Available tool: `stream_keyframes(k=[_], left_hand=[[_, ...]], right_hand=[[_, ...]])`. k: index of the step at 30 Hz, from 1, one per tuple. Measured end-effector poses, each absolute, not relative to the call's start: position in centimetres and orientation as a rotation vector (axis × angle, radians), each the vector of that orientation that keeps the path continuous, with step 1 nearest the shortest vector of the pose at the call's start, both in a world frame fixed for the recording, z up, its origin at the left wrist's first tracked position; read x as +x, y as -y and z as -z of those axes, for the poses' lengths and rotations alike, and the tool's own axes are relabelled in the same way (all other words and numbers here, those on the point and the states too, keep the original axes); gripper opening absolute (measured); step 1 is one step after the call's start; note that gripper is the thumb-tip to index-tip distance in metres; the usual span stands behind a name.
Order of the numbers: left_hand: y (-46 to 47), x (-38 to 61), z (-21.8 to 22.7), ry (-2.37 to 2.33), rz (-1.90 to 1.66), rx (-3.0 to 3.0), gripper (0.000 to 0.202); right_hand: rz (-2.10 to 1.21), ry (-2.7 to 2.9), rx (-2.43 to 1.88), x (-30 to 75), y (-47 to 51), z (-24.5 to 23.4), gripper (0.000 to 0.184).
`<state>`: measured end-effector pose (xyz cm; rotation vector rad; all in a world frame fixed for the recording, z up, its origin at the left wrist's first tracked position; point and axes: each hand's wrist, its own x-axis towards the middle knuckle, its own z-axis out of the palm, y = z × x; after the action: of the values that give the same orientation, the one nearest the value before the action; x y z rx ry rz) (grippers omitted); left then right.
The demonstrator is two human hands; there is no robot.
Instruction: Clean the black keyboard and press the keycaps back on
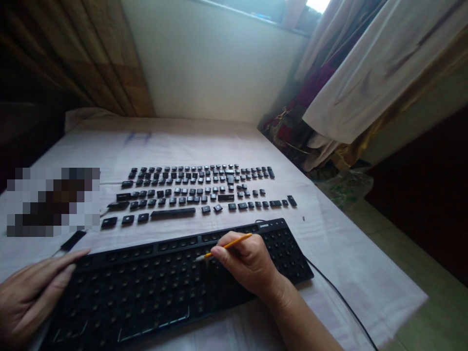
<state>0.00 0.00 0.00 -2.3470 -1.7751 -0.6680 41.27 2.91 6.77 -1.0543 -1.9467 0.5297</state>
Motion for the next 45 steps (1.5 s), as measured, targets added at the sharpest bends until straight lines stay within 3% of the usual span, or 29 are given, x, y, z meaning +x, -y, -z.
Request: stream_keyframes(k=[6,13,19,27,31,37,45], left_hand=[[-0.1,2.4,-2.8,1.57,0.69,-2.296,0.038],[0.0,2.9,-3.6,1.578,0.785,-2.318,0.044],[0.1,2.6,-3.0,1.576,0.835,-2.334,0.042],[0.2,2.9,-3.5,1.674,0.846,-2.358,0.04],[0.2,2.7,-3.2,1.688,0.869,-2.381,0.037],[0.2,2.8,-3.2,1.664,0.842,-2.37,0.038],[0.4,3.1,-3.1,1.682,0.926,-2.393,0.031]], right_hand=[[-0.64,1.841,-1.055,39.5,-2.4,-8.1,0.016],[-0.35,1.82,-1.115,39.1,-1.8,-11.3,0.013],[-0.18,2.08,-1.059,37.1,-1.9,-9.8,0.021],[-0.507,2.033,-1.011,34.4,-1.7,-8.9,0.018],[-0.387,1.878,-1.111,35.1,-1.7,-9.5,0.017],[-0.247,2.094,-1.087,36.2,-1.4,-9.3,0.019],[-0.453,2.202,-0.94,32.3,-1.4,-8.2,0.023]])
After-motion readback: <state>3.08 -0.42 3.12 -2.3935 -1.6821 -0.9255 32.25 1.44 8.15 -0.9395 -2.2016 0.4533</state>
